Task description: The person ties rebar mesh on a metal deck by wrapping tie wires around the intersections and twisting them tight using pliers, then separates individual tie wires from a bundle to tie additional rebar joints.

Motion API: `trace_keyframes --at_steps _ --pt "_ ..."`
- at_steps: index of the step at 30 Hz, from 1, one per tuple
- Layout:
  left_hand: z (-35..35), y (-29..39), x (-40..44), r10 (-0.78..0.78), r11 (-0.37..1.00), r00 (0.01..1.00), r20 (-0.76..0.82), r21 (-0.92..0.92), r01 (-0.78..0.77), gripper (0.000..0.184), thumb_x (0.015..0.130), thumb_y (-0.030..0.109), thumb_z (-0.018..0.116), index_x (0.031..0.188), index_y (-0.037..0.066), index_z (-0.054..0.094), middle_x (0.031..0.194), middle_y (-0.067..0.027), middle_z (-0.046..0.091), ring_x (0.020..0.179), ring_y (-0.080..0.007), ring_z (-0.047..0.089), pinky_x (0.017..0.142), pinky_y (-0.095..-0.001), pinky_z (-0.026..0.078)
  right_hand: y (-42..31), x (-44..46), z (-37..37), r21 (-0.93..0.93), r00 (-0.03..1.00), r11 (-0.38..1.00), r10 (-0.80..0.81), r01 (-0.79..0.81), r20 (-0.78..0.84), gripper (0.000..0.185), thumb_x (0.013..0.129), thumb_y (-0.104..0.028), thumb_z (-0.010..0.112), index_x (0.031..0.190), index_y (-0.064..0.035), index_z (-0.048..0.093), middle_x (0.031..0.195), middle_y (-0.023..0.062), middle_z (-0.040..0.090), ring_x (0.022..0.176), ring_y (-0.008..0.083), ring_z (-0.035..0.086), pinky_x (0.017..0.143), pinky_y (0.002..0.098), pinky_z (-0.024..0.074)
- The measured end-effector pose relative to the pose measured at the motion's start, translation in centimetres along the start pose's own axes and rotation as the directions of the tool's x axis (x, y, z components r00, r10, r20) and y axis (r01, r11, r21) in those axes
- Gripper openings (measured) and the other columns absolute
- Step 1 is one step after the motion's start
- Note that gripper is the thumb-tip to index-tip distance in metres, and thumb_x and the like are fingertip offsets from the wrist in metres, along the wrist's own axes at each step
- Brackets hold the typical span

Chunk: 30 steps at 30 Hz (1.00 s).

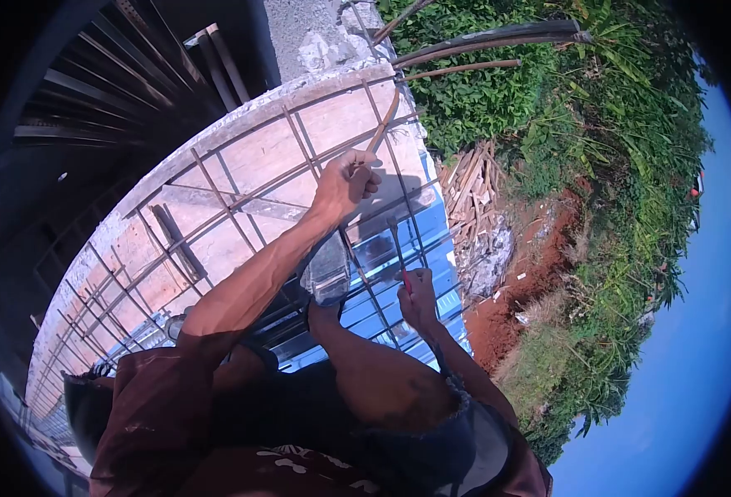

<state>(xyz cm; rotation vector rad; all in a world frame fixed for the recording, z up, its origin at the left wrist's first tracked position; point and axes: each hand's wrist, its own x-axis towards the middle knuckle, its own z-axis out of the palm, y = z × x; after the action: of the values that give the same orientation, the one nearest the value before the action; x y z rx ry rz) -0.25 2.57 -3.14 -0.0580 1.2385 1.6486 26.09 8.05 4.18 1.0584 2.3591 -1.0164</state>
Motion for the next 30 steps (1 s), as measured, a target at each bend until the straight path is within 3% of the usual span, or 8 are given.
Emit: trace_keyframes --at_steps 1,4,8,12,13,15,19,30 --pt "0.0 -0.3 0.0 -0.018 1.0 1.0 0.005 -0.018 0.018 0.022 0.088 0.009 0.046 0.105 0.001 0.057 0.078 -0.01 0.064 0.067 -0.0149 0.062 0.06 -0.0256 0.051 -1.4 0.0 -1.0 0.206 0.989 0.968 0.146 -0.146 0.018 0.022 0.082 -0.012 0.055 0.101 -0.002 0.058 0.095 0.0171 0.047 0.088 0.0295 0.048 0.079 0.0387 0.0412" --pt "0.5 -0.8 0.1 -0.059 0.991 0.998 0.036 -0.116 0.063 0.023 0.085 0.009 0.048 0.104 -0.001 0.057 0.076 -0.0105 0.064 0.064 -0.0145 0.062 0.057 -0.0251 0.051 -5.9 2.8 -7.6 -0.08 0.999 0.996 0.047 -0.046 0.007 0.025 0.084 -0.01 0.052 0.106 -0.0037 0.061 0.078 0.0124 0.053 0.07 0.0243 0.054 0.064 0.0324 0.046" --pt "1.8 -0.7 0.0 -0.054 0.992 0.997 0.055 0.113 0.048 0.028 0.085 0.009 0.047 0.106 -0.006 0.055 0.076 -0.0114 0.064 0.064 -0.0146 0.062 0.057 -0.0254 0.051 -2.9 9.0 -14.8 -0.147 0.951 0.94 -0.3 0.308 0.075 0.039 0.084 -0.001 0.044 0.122 -0.004 0.055 0.08 0.0106 0.055 0.064 0.0178 0.054 0.06 0.0307 0.0482" --pt "2.2 -0.2 0.2 -0.157 0.987 0.987 0.016 -0.025 0.158 0.029 0.085 0.008 0.047 0.109 -0.006 0.054 0.078 -0.0118 0.064 0.065 -0.015 0.061 0.058 -0.0251 0.051 -6.7 14.0 -18.4 0.469 0.936 0.819 0.218 -0.33 0.277 0.041 0.088 0.001 0.039 0.126 -0.0048 0.051 0.081 0.014 0.057 0.065 0.0233 0.058 0.064 0.0352 0.0539" --pt "2.3 0.0 0.3 -0.181 0.981 0.983 -0.003 -0.067 0.18 0.029 0.085 0.008 0.047 0.109 -0.006 0.054 0.078 -0.0121 0.064 0.065 -0.0149 0.061 0.059 -0.025 0.051 -7.4 15.3 -18.6 -0.038 0.972 0.997 0.081 -0.074 0.22 0.043 0.087 0.002 0.04 0.127 -0.0061 0.051 0.087 0.0161 0.058 0.071 0.0274 0.06 0.067 0.0383 0.0544" --pt "2.2 -0.6 0.8 -0.166 0.984 0.986 -0.004 -0.066 0.166 0.029 0.085 0.008 0.047 0.109 -0.006 0.053 0.079 -0.0124 0.064 0.066 -0.015 0.061 0.06 -0.0253 0.052 -12.3 15.7 -18.4 -0.707 0.968 0.683 0.001 0.181 0.249 0.049 0.082 0.005 0.043 0.129 -0.0107 0.051 0.105 0.0229 0.058 0.086 0.0374 0.059 0.074 0.0435 0.0549" --pt "2.0 -1.3 1.3 -0.179 0.981 0.984 -0.015 -0.074 0.178 0.03 0.085 0.009 0.047 0.11 -0.007 0.052 0.08 -0.0132 0.063 0.068 -0.0153 0.061 0.063 -0.0265 0.052 -11.9 16.9 -19.1 -0.601 0.959 0.774 -0.029 0.2 0.282 0.041 0.095 -0.023 0.036 0.129 -0.0067 0.052 0.077 0.0052 0.042 0.056 0.0134 0.044 0.047 0.0278 0.0386" --pt "1.5 -1.4 1.4 -0.122 0.986 0.99 0.07 -0.105 0.129 0.027 0.088 0.008 0.044 0.11 -0.006 0.052 0.081 -0.0135 0.064 0.072 -0.0163 0.063 0.064 -0.0262 0.052 -15.1 16.7 -16.9 -0.77 0.962 0.59 -0.047 0.244 0.269 0.042 0.088 -0.005 0.037 0.127 -0.0075 0.054 0.088 0.0168 0.052 0.068 0.0271 0.056 0.063 0.0404 0.0481"
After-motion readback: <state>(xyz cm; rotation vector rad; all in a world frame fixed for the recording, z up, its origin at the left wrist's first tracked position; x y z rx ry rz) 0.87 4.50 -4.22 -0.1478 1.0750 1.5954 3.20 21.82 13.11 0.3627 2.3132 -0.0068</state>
